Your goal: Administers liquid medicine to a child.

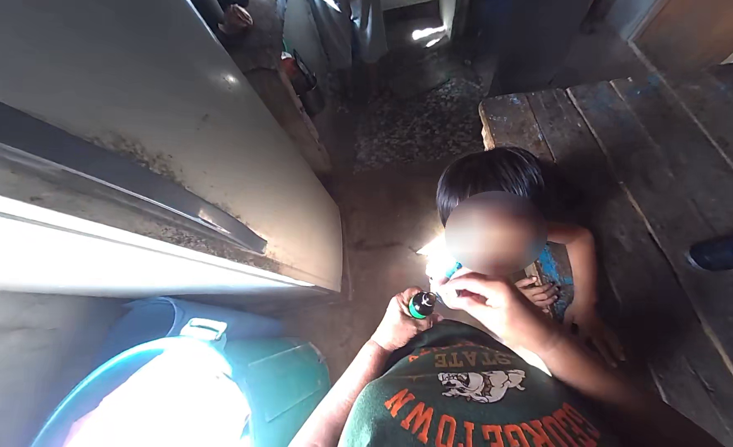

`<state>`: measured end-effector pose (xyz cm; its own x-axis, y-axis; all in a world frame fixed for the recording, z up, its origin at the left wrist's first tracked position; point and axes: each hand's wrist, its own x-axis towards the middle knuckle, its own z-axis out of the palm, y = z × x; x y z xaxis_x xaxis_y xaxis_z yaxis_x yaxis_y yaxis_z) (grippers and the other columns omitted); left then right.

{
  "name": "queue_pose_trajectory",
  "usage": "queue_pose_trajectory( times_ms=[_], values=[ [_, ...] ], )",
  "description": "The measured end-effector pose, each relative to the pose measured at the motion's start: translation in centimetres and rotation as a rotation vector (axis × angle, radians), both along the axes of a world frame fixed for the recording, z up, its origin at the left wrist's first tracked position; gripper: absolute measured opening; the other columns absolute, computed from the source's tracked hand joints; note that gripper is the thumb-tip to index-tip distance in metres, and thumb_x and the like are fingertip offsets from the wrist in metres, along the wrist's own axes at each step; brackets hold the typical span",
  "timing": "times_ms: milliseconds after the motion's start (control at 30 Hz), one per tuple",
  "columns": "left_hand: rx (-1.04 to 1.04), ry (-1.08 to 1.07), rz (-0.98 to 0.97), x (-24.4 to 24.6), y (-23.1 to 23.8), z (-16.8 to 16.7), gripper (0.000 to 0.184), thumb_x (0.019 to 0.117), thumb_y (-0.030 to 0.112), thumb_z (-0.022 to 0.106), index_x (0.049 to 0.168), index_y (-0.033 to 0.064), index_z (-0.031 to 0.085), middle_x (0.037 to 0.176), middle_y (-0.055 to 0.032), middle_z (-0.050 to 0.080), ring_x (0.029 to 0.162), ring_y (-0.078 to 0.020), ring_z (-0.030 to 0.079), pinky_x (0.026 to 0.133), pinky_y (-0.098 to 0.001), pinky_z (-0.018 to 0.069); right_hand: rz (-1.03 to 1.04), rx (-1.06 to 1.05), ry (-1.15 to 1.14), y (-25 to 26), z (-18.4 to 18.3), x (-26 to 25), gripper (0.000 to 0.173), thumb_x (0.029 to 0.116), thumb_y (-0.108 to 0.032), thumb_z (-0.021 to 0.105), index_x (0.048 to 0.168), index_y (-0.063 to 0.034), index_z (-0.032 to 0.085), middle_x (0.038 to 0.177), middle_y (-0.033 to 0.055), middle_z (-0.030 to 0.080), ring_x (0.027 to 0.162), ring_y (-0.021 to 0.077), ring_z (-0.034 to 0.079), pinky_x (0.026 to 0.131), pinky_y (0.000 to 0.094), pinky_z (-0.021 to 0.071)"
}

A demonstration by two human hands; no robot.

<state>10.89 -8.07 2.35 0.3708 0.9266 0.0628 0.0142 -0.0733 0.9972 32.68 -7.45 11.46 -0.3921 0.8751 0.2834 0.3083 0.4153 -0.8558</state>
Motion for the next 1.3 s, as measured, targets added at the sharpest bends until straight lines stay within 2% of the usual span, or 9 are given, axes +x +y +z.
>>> queue_pose_trajectory(
  times_ms=[67,233,367,633,833,967,1067,1200,1300],
  values=[
    [-0.026,-0.063,-0.019,-0.1,0.3,0.6,0.038,0.0759,0.013,0.088,0.102,0.0013,0.063,0.089,0.0055,0.069,0.083,0.0013,0.064,0.081,-0.0201,0.055,-0.023,-0.175,0.269,-0.1,-0.9,1.3,0.026,0.0934,-0.003,0.067,0.118,0.0042,0.07,0.105,0.0052,0.071,0.088,0.0036,0.067,0.079,0.0196,0.0579],
    [-0.009,-0.118,-0.114,-0.1,0.6,2.8,0.044,0.0871,0.015,0.076,0.119,-0.0063,0.055,0.103,-0.0001,0.067,0.093,-0.0019,0.065,0.087,-0.0228,0.0559,-0.01,-0.501,0.751,-1.2,-3.1,2.8,0.023,0.0915,0.001,0.071,0.114,-0.0021,0.073,0.106,0.0062,0.075,0.087,0.0138,0.073,0.08,0.0299,0.0634],
    [0.004,-0.074,-0.138,0.8,0.6,4.7,0.046,0.0875,0.007,0.072,0.125,-0.0091,0.05,0.108,-0.0038,0.066,0.097,-0.004,0.065,0.09,-0.0237,0.0559,0.006,-0.542,0.834,-1.5,-3.7,2.4,0.023,0.0899,0.004,0.07,0.112,-0.0035,0.071,0.106,0.0075,0.075,0.088,0.0161,0.075,0.081,0.0317,0.0641],
    [0.178,0.253,0.0,1.9,0.7,5.6,0.044,0.0819,0.014,0.083,0.117,-0.0076,0.066,0.113,-0.0142,0.068,0.106,-0.0105,0.066,0.097,-0.0244,0.0541,-0.029,-0.498,0.904,-1.3,-5.1,2.1,0.026,0.0884,0.01,0.066,0.112,0.0002,0.067,0.106,0.0106,0.073,0.087,0.0191,0.074,0.082,0.035,0.0644],
    [0.094,0.129,0.022,2.5,0.1,5.0,0.045,0.0816,0.009,0.082,0.119,-0.0061,0.062,0.113,-0.0076,0.07,0.103,-0.0084,0.068,0.093,-0.0259,0.0576,-0.04,-0.483,0.827,-1.5,-5.4,2.4,0.03,0.0885,0.01,0.066,0.118,0.0034,0.063,0.103,0.0057,0.073,0.088,0.0157,0.073,0.081,0.034,0.0637],
    [-0.096,-0.182,-0.016,3.1,-0.3,2.6,0.047,0.0837,0.013,0.084,0.126,0.0082,0.063,0.116,-0.0053,0.072,0.103,-0.0164,0.071,0.088,-0.0325,0.0615,-0.041,-0.514,0.79,-1.5,-5.2,3.3,0.025,0.0898,0.01,0.064,0.114,0.0047,0.063,0.101,0.0057,0.072,0.086,0.0134,0.072,0.081,0.0319,0.0626],
    [-0.103,-0.141,-0.027,4.0,-0.4,2.1,0.045,0.0831,0.007,0.08,0.124,0.005,0.062,0.114,-0.0046,0.072,0.102,-0.014,0.071,0.09,-0.0294,0.0601,-0.067,-0.442,0.74,-1.4,-5.2,3.9,0.027,0.0924,0.009,0.061,0.119,0.0082,0.065,0.107,0.0073,0.071,0.089,0.0119,0.072,0.082,0.0302,0.0626],
    [-0.093,0.009,-0.056,5.2,-0.2,2.5,0.042,0.0808,0.0,0.076,0.12,-0.0013,0.062,0.107,-0.0008,0.072,0.097,-0.0065,0.07,0.089,-0.0257,0.0594,-0.033,-0.074,0.339,-0.6,-4.6,4.7,0.024,0.0975,0.0,0.062,0.118,0.0085,0.071,0.115,0.0187,0.065,0.104,0.0114,0.065,0.091,0.0196,0.0551],
    [-0.137,0.071,-0.07,5.7,0.1,2.7,0.041,0.0802,0.001,0.076,0.118,-0.0024,0.062,0.102,-0.0012,0.072,0.093,-0.0056,0.07,0.088,-0.0252,0.059,0.023,0.074,0.069,-0.1,-3.6,5.1,0.022,0.0991,-0.002,0.06,0.115,0.0042,0.074,0.113,0.0208,0.067,0.107,0.0187,0.066,0.096,0.0224,0.0529]
  ],
)
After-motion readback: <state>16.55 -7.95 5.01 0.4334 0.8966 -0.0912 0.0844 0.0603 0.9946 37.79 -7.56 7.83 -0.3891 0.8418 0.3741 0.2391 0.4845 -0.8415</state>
